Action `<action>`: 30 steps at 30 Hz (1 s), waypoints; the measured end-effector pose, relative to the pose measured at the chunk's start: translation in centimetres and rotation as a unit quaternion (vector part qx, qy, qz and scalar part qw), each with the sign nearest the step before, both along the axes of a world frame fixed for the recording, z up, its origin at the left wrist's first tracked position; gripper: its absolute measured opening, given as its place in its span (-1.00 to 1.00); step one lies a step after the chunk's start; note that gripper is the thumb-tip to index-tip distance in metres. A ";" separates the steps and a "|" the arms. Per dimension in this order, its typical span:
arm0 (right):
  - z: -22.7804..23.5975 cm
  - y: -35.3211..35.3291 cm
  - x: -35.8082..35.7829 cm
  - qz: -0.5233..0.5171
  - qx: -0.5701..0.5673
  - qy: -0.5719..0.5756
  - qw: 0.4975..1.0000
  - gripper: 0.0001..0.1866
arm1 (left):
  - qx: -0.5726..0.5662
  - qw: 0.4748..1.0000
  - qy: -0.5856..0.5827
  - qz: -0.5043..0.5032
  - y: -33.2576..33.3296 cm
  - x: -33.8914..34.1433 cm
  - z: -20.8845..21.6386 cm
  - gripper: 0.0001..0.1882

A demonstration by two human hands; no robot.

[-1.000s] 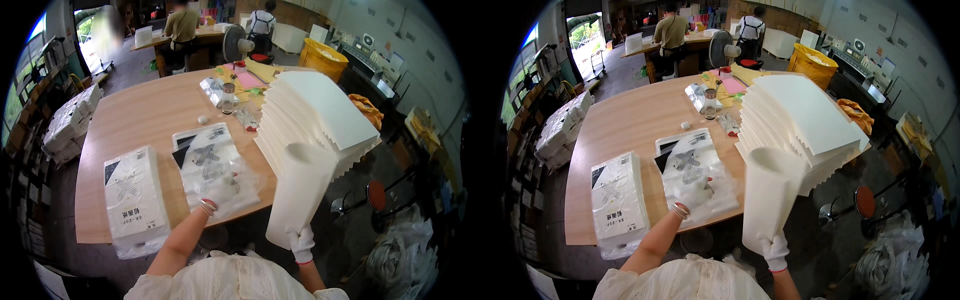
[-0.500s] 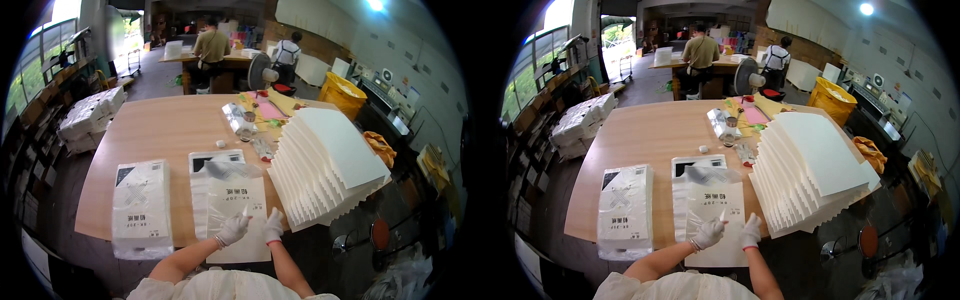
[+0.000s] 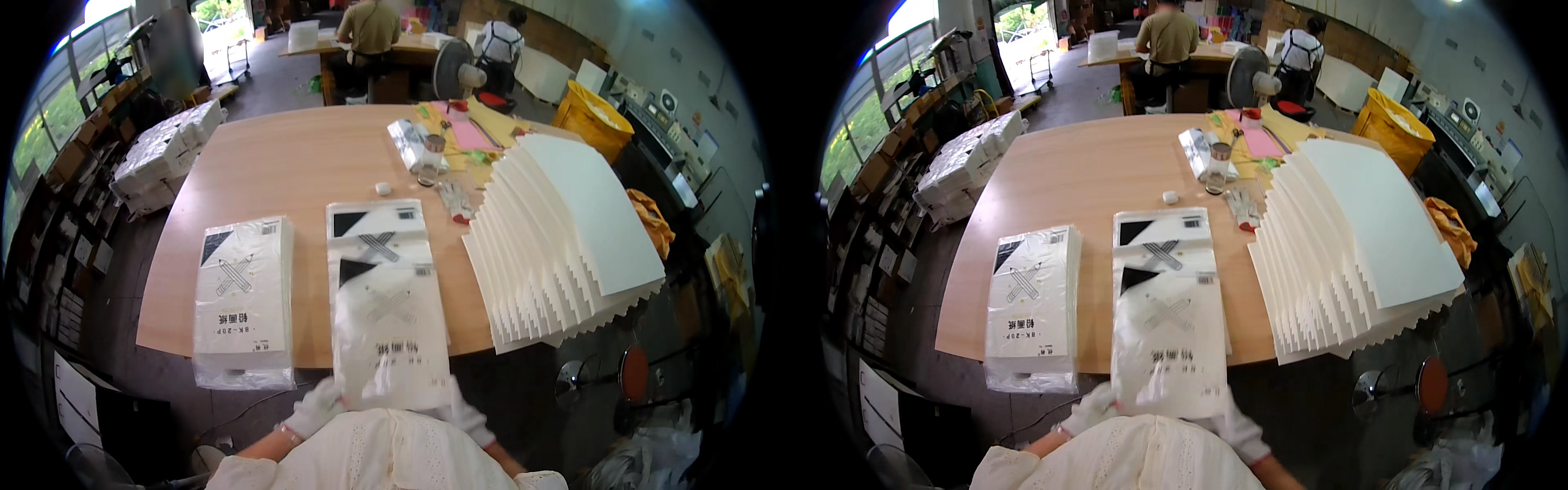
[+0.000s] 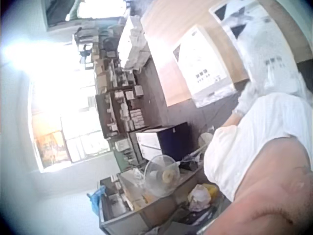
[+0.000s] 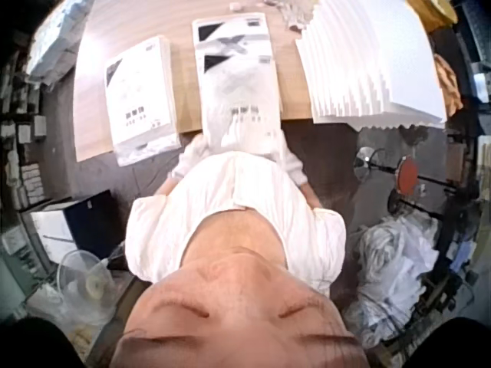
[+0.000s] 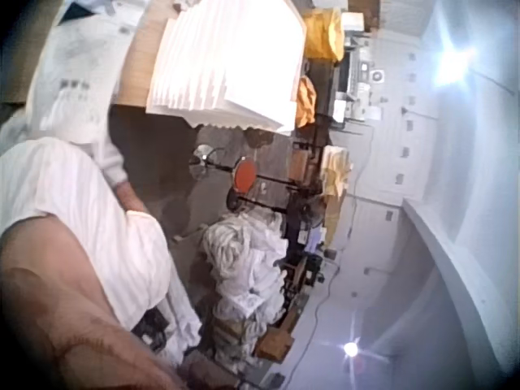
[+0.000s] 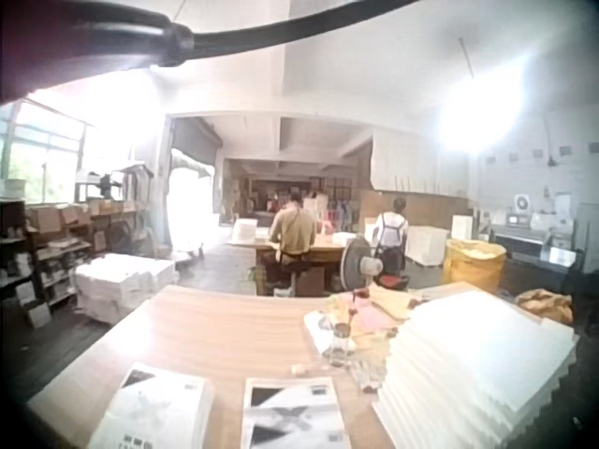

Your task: The person repeatedly picks white paper sheets from a stack on the table, places them into clear plastic packaging, and sets the filled packages aside. The process is continuous and repetitive throughout the clip.

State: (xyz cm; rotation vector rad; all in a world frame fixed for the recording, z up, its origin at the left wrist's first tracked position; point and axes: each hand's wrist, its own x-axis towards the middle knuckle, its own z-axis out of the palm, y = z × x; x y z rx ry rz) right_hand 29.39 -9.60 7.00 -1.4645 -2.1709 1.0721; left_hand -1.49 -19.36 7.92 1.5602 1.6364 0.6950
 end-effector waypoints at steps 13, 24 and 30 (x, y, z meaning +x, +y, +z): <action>-7.6 -1.9 2.0 -0.279 -0.249 0.386 0.844 -0.63 | 0.150 0.985 -0.052 0.062 0.4 -0.6 0.1 -0.90; 1.6 2.0 -24.1 0.081 -0.355 0.465 0.807 -0.71 | 0.440 0.713 -0.246 0.488 -3.4 -13.5 3.0 -0.90; -4.4 -1.6 -29.9 0.165 -0.342 0.176 0.908 -0.69 | 0.258 0.655 -0.329 0.629 -8.6 -24.5 -9.2 -0.78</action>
